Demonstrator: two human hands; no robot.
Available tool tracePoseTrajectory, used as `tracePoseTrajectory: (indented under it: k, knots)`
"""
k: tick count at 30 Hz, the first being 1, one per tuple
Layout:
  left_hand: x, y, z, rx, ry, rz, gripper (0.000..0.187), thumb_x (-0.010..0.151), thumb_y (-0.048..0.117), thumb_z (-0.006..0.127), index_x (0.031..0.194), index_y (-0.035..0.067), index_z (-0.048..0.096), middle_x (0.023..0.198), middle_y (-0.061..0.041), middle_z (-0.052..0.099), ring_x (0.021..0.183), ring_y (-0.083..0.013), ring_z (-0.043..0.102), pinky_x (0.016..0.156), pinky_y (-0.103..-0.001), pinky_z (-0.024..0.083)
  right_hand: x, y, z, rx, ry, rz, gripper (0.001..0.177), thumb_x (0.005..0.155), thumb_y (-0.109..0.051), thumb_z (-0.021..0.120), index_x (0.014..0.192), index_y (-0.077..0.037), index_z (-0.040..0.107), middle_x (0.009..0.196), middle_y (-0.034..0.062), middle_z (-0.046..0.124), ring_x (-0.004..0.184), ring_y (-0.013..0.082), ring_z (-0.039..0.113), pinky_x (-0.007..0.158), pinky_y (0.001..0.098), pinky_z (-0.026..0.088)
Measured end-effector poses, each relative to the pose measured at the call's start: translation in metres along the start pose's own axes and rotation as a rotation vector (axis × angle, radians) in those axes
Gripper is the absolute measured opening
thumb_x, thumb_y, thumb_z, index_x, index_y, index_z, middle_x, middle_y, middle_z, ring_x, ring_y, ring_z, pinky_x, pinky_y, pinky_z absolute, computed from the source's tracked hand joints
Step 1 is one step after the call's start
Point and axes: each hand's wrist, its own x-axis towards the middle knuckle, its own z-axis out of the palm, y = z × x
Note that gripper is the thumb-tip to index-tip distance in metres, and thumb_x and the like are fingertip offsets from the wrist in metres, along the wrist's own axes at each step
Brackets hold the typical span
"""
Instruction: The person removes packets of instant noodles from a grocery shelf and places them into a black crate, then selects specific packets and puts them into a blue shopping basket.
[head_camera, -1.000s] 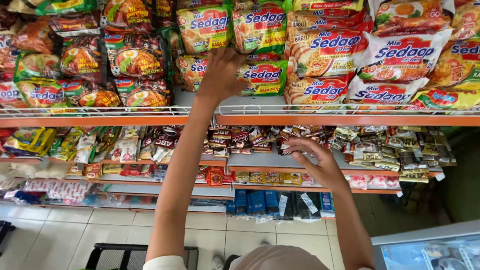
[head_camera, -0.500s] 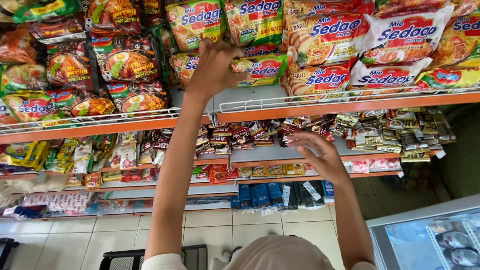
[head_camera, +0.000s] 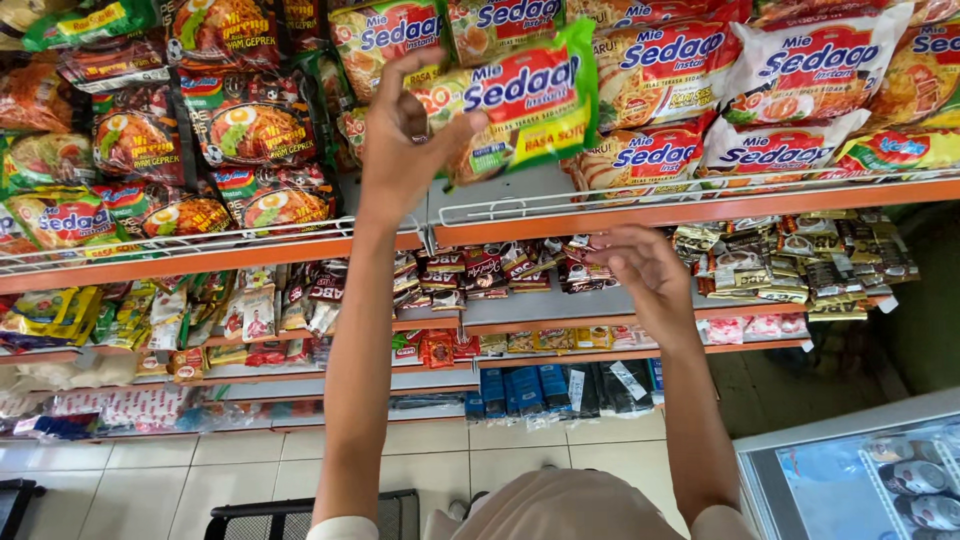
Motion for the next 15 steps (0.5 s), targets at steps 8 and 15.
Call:
tracePoseTrajectory:
  k: [8,15]
  knots:
    - [-0.064,-0.004,0.036,-0.089,0.027,-0.156,0.068,0.098,0.013,0.09,0.151,0.008,0.047,0.112,-0.023,0.079,0.091,-0.0311,0.083,0.068,-0.04,0.076,0.024,-0.005,0.015,0.048,0.049,-0.065,0.051,0.111,-0.025,0.064,0.152,-0.003,0.044,0.14,0.0226,0.061,0.125,0.0363,0.071,0.107,0.048,0.065]
    - [-0.126,-0.048,0.048,-0.046,0.183,-0.277,0.075,0.093,0.018,0.094,0.153,0.005,0.05,0.077,-0.009,0.067,0.065,-0.0144,0.064,0.052,-0.025,0.059,0.018,0.032,0.018,0.023,0.071,-0.005,0.048,0.105,-0.022,0.078,0.145,-0.003,0.059,0.124,0.0188,0.072,0.11,0.0278,0.076,0.092,0.0399,0.062]
